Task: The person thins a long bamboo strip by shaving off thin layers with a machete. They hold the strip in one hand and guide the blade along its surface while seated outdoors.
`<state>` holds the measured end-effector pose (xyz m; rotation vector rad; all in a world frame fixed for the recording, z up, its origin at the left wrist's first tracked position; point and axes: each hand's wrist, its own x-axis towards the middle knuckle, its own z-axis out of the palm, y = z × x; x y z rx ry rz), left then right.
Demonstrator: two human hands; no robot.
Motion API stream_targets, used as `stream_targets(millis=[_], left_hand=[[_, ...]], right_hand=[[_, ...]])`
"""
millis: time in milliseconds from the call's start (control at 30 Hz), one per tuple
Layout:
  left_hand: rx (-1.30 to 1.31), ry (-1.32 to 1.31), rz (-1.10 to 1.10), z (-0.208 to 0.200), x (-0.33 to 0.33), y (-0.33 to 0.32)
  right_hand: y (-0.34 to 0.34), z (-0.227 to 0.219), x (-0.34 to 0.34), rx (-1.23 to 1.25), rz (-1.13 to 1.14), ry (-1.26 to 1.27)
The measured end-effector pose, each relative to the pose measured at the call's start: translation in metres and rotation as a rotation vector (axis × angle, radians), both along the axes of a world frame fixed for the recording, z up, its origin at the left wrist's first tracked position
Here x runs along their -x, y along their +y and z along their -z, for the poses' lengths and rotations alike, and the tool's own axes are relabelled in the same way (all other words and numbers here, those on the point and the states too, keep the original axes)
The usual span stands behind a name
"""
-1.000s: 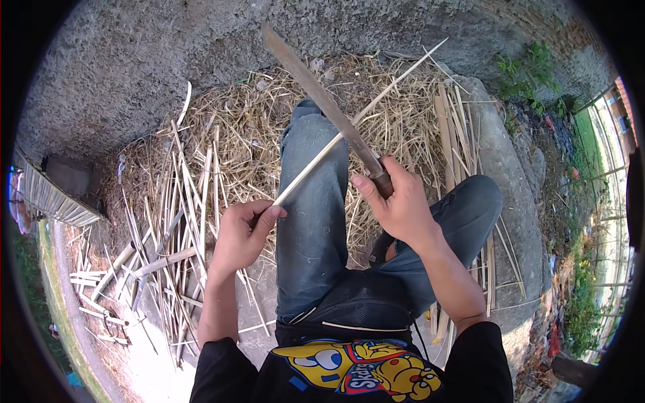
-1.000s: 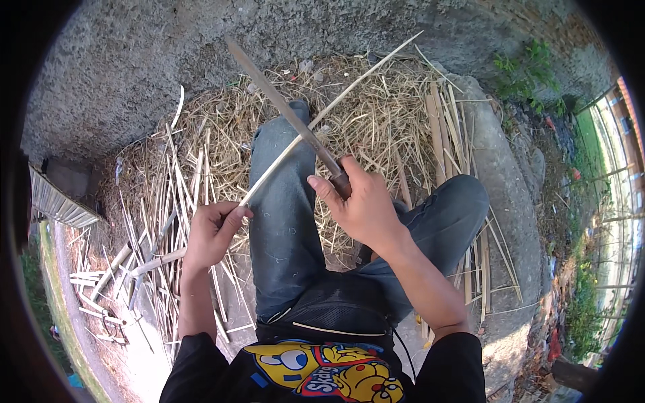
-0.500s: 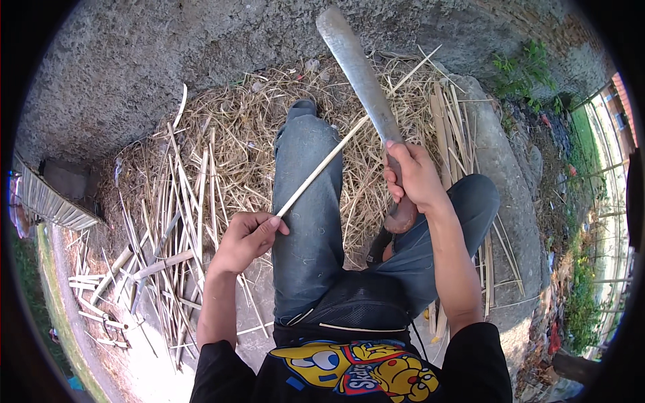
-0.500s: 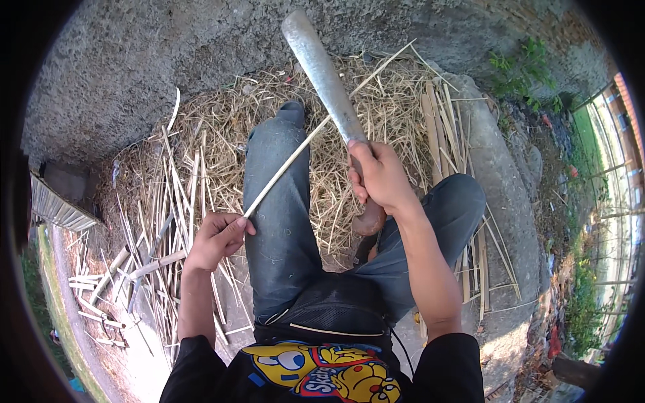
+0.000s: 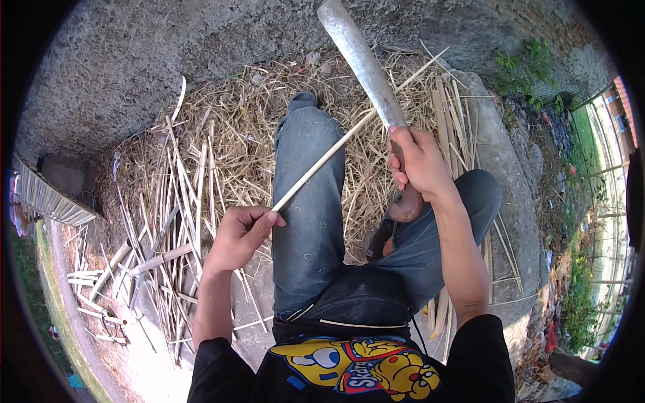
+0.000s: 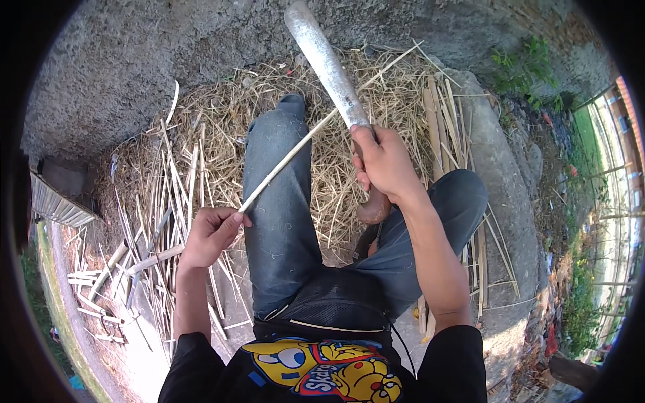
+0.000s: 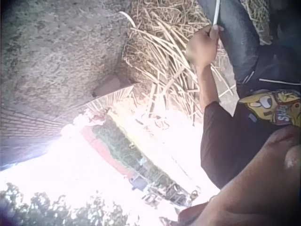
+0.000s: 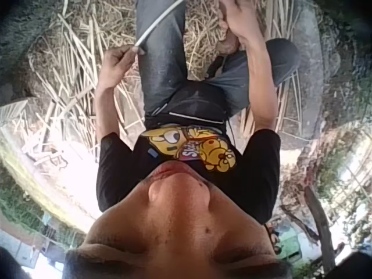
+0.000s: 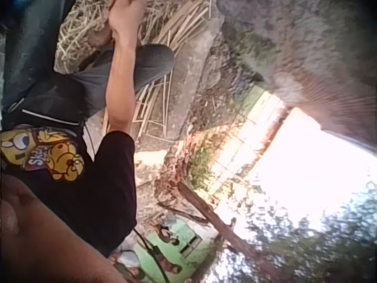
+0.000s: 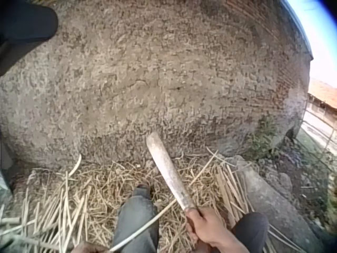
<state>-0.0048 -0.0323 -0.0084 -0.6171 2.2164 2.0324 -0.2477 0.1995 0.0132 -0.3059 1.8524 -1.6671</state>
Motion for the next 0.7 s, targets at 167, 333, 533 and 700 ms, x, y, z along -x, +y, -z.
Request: stream_targets(millis=[167, 333, 533, 700], left_hand=[[0.316, 0.046, -0.018, -0.001, -0.018, 0.001], [0.455, 0.019, -0.029, -0.012, -0.015, 0.010], [0.491, 0.081, -0.079, -0.005, 0.001, 0.016], [0.519, 0.139, -0.080, -0.003, 0.004, 0.013]], right_hand=[[0.005, 0.013, -0.035, 0.013, -0.119, -0.102], [0.005, 0.020, -0.019, 0.092, -0.032, -0.090], [-0.008, 0.017, -0.042, 0.079, -0.175, -0.158], [-0.014, 0.024, -0.071, 0.002, -0.348, -0.067]])
